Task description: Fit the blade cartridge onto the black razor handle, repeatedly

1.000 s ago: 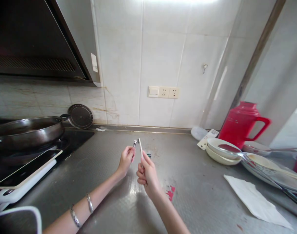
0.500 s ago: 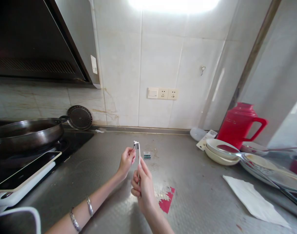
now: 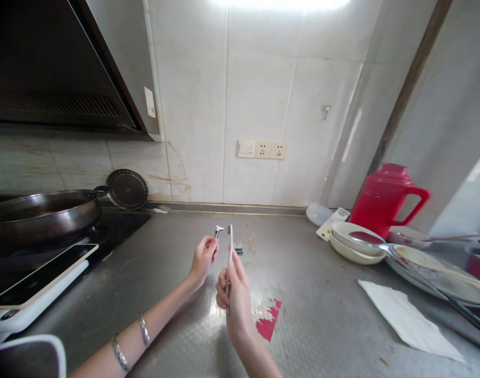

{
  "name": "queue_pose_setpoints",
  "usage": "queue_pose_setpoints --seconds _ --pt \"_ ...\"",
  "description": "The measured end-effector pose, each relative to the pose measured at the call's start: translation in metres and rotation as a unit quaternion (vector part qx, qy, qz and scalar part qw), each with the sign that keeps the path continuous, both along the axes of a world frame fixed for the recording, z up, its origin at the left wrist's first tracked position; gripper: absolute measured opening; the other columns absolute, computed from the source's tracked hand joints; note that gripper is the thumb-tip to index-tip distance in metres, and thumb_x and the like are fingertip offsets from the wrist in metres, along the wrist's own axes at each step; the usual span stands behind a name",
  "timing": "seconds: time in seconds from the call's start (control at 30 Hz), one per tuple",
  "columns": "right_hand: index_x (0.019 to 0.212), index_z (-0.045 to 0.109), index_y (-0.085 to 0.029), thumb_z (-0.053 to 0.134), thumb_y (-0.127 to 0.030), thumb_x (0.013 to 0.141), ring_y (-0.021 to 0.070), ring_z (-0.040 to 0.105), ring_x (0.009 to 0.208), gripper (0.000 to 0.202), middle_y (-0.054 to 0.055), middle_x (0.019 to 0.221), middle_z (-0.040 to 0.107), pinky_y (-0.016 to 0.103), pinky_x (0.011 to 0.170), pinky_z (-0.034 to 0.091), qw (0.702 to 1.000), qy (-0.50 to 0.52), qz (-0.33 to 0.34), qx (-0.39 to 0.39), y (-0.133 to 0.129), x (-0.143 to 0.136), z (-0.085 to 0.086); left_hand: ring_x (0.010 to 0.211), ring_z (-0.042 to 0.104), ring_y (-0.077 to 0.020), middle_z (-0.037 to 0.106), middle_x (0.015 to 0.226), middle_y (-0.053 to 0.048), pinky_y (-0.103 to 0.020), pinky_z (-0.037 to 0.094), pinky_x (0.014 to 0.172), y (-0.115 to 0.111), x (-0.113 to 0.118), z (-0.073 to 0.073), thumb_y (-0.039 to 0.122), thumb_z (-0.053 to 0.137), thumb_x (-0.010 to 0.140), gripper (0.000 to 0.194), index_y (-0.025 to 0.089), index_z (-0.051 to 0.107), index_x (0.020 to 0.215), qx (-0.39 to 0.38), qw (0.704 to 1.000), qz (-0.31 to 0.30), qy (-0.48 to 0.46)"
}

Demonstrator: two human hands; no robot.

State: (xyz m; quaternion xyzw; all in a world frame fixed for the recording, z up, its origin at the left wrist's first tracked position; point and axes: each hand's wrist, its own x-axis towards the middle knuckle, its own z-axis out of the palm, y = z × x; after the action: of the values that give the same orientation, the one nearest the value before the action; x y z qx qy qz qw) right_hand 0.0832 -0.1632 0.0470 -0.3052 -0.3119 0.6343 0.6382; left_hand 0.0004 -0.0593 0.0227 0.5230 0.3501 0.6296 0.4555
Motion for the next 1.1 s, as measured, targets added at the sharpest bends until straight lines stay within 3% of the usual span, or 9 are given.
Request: queue_pose_setpoints --seconds 0.13,0.23,0.5,0.7,0.83,0.97,1.1 --pt "0.127 0.043 -0.028 0.062 -0.043 0.073 0.0036 0.023 0.038 0.060 -0.008 0.057 0.038 0.019 0.036 0.017 0.990 -0.071 -0.109 0.054 0.018 0.023 0.009 0.046 0.040 -0.0062 0.047 0.055 0.004 -0.019 0.031 0.047 -0.001 -0.001 0.003 0.049 0.052 0.076 0.035 0.014 0.054 0.074 0.005 1.000 -0.005 0.002" --pt "0.125 0.047 -0.024 0.062 -0.044 0.072 0.0048 0.024 0.040 0.059 -0.008 0.054 0.035 0.019 0.036 0.018 0.973 -0.162 -0.145 0.073 0.028 0.036 0.009 0.042 0.036 -0.0056 0.045 0.053 0.004 -0.019 0.028 0.041 -0.001 -0.002 0.002 0.053 0.049 0.076 0.040 0.013 0.055 0.076 -0.031 0.998 -0.039 -0.028" --pt "0.124 0.050 -0.018 0.054 -0.054 0.075 0.0047 0.024 0.039 0.061 -0.008 0.052 0.032 0.018 0.035 0.017 0.953 -0.277 -0.096 0.081 0.030 0.036 -0.002 0.031 0.021 -0.0028 0.036 0.044 0.007 -0.016 0.013 0.030 -0.005 -0.002 0.005 0.045 0.052 0.076 0.031 0.015 0.051 0.070 -0.142 0.963 -0.194 -0.121" --pt "0.130 0.044 -0.016 0.045 -0.052 0.081 0.0060 0.026 0.043 0.061 -0.006 0.056 0.033 0.018 0.038 0.021 0.930 -0.339 -0.099 0.101 0.027 0.031 -0.026 0.031 0.013 -0.0027 0.027 0.042 0.009 -0.014 0.009 0.030 -0.009 -0.005 0.015 0.033 0.046 0.080 0.022 0.014 0.049 0.069 -0.214 0.900 -0.310 -0.220" --pt "0.130 0.045 -0.015 0.043 -0.047 0.084 0.0079 0.028 0.048 0.056 -0.005 0.057 0.034 0.019 0.042 0.023 0.895 -0.404 -0.140 0.130 0.025 0.036 -0.024 0.031 0.007 -0.0028 0.022 0.042 0.009 -0.014 0.007 0.028 -0.008 -0.007 0.017 0.024 0.046 0.078 0.016 0.015 0.047 0.065 -0.241 0.861 -0.373 -0.246" --pt "0.128 0.048 -0.014 0.041 -0.044 0.085 0.0088 0.031 0.048 0.053 -0.003 0.057 0.040 0.020 0.045 0.027 0.855 -0.463 -0.176 0.155 0.026 0.040 -0.015 0.032 0.005 -0.0030 0.020 0.041 0.009 -0.013 0.007 0.028 -0.009 -0.009 0.019 0.020 0.044 0.077 0.014 0.015 0.047 0.064 -0.251 0.842 -0.415 -0.237" --pt "0.124 0.054 -0.014 0.042 -0.042 0.085 0.0099 0.040 0.050 0.049 0.000 0.061 0.053 0.020 0.047 0.034 0.827 -0.502 -0.184 0.172 0.023 0.043 -0.018 0.033 0.005 -0.0032 0.019 0.042 0.009 -0.013 0.006 0.028 -0.009 -0.011 0.024 0.021 0.042 0.079 0.017 0.015 0.047 0.064 -0.240 0.849 -0.402 -0.245"
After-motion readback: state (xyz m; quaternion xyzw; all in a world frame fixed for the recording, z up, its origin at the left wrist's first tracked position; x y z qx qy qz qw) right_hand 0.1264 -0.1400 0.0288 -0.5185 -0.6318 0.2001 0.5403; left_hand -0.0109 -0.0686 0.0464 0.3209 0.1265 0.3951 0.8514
